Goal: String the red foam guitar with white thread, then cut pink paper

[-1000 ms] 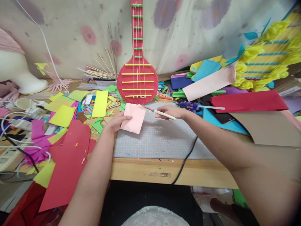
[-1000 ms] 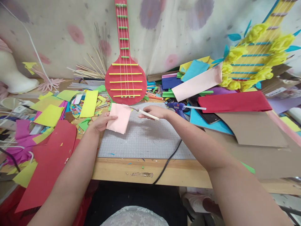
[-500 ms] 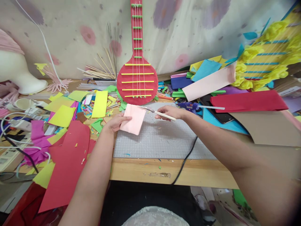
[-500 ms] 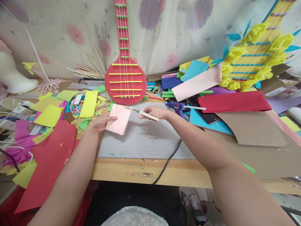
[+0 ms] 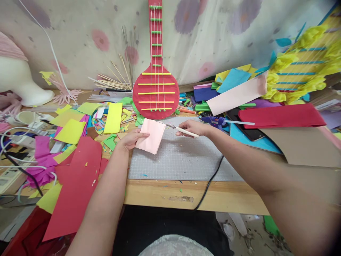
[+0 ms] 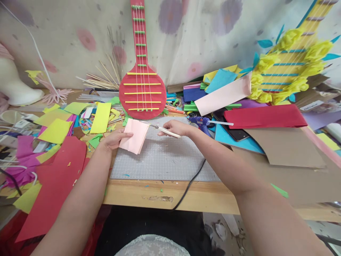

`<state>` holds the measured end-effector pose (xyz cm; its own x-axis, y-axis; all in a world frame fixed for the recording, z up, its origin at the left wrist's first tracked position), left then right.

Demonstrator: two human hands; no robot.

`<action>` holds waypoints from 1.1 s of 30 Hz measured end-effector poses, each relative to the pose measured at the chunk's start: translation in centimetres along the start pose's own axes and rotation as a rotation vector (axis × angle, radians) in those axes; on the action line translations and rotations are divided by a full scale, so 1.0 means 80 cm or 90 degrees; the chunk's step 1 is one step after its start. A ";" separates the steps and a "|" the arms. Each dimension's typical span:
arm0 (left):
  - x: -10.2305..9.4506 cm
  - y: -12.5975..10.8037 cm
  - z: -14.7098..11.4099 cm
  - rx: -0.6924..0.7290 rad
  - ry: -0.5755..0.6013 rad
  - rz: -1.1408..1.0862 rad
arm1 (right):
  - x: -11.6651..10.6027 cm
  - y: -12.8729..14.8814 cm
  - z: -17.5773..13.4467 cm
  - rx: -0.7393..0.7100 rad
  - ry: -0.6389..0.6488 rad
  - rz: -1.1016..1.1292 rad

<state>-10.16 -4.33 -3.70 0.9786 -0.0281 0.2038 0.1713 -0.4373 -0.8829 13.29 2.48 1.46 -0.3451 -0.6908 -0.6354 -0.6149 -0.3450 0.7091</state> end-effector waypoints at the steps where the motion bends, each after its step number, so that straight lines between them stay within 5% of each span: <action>1: 0.000 0.000 -0.001 -0.001 -0.001 -0.002 | 0.000 0.001 -0.001 -0.001 0.010 0.007; 15: 0.017 0.001 -0.003 -0.009 0.026 -0.010 | 0.004 0.025 -0.002 -0.102 0.116 -0.025; 33: 0.021 0.001 -0.001 -0.007 0.012 -0.027 | -0.003 0.024 0.005 -0.040 0.047 0.001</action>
<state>-8.50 -4.50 -3.37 0.9681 -0.0266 0.2492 0.2114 -0.4478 -0.8688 11.90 2.28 2.84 -0.2912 -0.7351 -0.6122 -0.5679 -0.3822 0.7290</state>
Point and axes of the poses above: each hand's wrist, its own z-axis towards the middle knuckle, its own x-axis out of the palm, y = z × x, the point moved 5 cm from there along z, towards the middle knuckle, and after that the axes turned 4 degrees about -y, right-handed, at the moved point
